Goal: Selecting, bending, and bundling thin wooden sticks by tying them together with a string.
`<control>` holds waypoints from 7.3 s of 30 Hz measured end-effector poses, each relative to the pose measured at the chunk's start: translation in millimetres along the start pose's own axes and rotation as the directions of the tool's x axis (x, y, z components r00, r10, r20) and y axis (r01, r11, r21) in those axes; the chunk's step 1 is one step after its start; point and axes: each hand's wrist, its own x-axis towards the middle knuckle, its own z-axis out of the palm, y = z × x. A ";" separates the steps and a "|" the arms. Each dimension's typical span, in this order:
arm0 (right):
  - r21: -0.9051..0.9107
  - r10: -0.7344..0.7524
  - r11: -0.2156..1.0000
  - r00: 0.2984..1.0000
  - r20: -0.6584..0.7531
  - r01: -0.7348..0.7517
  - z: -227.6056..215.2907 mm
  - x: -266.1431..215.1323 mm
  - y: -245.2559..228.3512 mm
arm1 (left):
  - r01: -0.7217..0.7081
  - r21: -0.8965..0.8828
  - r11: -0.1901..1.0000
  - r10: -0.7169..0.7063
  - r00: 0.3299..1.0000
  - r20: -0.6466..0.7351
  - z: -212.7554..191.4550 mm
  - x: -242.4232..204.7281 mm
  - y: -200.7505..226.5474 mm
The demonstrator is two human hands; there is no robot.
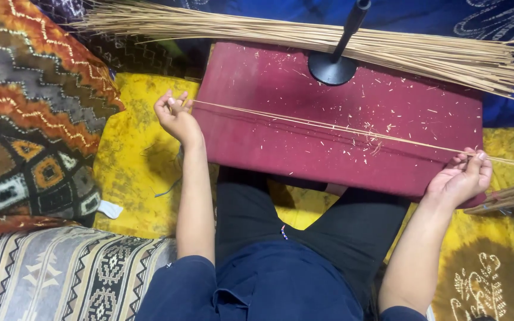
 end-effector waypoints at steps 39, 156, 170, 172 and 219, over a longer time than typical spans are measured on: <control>-0.206 0.211 0.964 0.952 0.223 -0.166 31.6 -31.8 -13.8 | 0.188 -0.048 0.981 -0.161 0.926 0.343 39.8 -48.4 35.2; -0.054 0.198 0.980 0.969 0.145 -0.192 58.0 -60.6 28.6 | 0.463 -0.339 0.819 -0.351 0.872 0.340 70.1 -131.5 1.2; 0.146 0.145 0.978 0.987 0.063 -0.152 71.4 -77.6 15.7 | 0.459 -0.447 0.768 -0.262 0.862 0.434 63.6 -134.2 8.6; 0.159 0.156 0.974 0.987 0.051 -0.162 73.5 -79.1 13.7 | 0.460 -0.453 0.763 -0.269 0.864 0.426 63.6 -133.9 9.0; -0.155 0.128 0.984 0.964 0.232 -0.093 54.2 -61.5 41.0 | 0.362 0.011 0.932 -0.280 0.703 0.654 73.1 -150.1 19.1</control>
